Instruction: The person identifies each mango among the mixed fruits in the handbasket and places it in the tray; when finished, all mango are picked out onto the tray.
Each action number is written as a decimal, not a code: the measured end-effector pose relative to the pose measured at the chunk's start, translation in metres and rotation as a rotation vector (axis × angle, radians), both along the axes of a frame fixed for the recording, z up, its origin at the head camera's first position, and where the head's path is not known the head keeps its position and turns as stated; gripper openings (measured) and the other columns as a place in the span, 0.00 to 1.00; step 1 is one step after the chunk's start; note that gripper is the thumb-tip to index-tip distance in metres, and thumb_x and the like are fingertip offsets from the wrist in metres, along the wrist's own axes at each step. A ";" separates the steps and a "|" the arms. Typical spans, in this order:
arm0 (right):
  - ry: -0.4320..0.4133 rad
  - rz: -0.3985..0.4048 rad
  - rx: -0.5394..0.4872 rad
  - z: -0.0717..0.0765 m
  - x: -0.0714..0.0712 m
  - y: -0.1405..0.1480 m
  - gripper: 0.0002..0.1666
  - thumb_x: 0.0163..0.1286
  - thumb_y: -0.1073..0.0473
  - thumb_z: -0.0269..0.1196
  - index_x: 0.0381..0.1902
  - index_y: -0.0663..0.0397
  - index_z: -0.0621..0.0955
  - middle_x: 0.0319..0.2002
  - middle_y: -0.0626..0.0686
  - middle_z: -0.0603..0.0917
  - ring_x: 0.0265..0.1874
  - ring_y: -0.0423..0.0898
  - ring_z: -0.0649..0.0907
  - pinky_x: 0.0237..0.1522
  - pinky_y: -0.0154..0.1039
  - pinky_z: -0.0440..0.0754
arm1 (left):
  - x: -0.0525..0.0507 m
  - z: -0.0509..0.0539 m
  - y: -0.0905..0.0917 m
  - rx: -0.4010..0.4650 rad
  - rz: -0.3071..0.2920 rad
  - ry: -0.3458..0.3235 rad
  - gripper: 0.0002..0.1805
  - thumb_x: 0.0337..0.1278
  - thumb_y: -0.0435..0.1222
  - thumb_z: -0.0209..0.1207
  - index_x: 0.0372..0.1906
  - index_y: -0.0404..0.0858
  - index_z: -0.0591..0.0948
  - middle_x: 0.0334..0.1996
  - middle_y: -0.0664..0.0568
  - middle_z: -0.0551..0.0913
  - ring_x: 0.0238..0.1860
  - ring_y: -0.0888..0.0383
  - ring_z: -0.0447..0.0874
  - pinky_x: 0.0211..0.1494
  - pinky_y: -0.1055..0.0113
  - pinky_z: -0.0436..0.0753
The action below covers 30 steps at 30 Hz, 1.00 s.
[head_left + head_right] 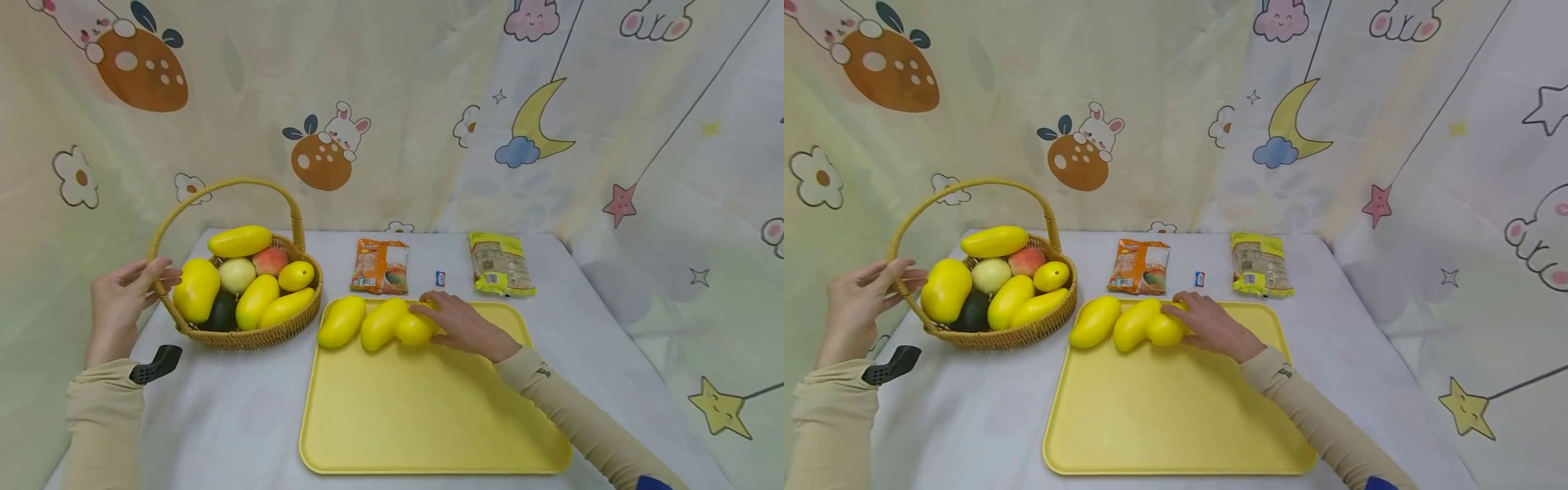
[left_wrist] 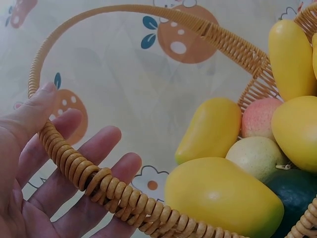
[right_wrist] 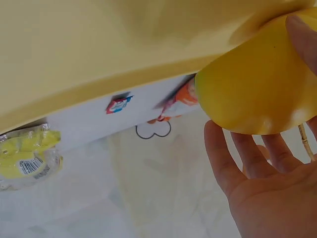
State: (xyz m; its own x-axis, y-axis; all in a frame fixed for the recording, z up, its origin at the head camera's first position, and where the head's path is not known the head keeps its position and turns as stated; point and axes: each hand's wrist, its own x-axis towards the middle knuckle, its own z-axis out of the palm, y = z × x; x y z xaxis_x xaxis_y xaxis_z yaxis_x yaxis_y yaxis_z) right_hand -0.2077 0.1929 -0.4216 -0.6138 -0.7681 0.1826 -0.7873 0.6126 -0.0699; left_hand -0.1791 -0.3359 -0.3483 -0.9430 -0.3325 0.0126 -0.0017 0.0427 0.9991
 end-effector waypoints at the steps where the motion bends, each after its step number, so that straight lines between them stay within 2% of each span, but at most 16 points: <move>1: -0.002 -0.001 0.003 -0.001 0.000 0.000 0.41 0.53 0.56 0.75 0.64 0.47 0.71 0.58 0.59 0.73 0.57 0.54 0.73 0.55 0.52 0.75 | 0.000 0.000 0.000 -0.001 0.001 -0.005 0.20 0.52 0.51 0.65 0.47 0.46 0.85 0.28 0.65 0.87 0.31 0.68 0.84 0.34 0.81 0.76; 8: -0.001 0.006 0.003 -0.009 -0.001 0.002 0.40 0.54 0.56 0.75 0.64 0.47 0.71 0.58 0.59 0.73 0.55 0.54 0.74 0.55 0.52 0.76 | -0.001 0.000 0.000 0.002 0.006 -0.018 0.21 0.51 0.52 0.65 0.47 0.47 0.85 0.28 0.65 0.87 0.31 0.68 0.84 0.34 0.81 0.76; 20: -0.038 0.008 0.024 -0.014 -0.002 0.003 0.40 0.55 0.58 0.74 0.65 0.46 0.71 0.60 0.60 0.72 0.58 0.55 0.74 0.56 0.55 0.75 | -0.001 0.001 0.001 -0.004 -0.002 -0.002 0.22 0.52 0.51 0.65 0.49 0.45 0.84 0.28 0.65 0.87 0.31 0.68 0.84 0.34 0.81 0.76; 30: -0.032 0.000 0.006 -0.016 -0.005 0.003 0.48 0.51 0.62 0.75 0.69 0.48 0.66 0.61 0.61 0.72 0.59 0.56 0.73 0.57 0.55 0.74 | 0.000 0.001 0.002 -0.002 -0.005 -0.011 0.22 0.52 0.51 0.65 0.49 0.45 0.84 0.28 0.65 0.88 0.31 0.69 0.84 0.34 0.81 0.76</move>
State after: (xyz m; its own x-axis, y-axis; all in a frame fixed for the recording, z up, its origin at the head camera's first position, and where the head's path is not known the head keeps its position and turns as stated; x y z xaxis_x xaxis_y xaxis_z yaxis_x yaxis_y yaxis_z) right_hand -0.2125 0.1958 -0.4378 -0.6191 -0.7692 0.1579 -0.7848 0.6129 -0.0915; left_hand -0.1787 -0.3344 -0.3470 -0.9447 -0.3278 0.0031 -0.0121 0.0445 0.9989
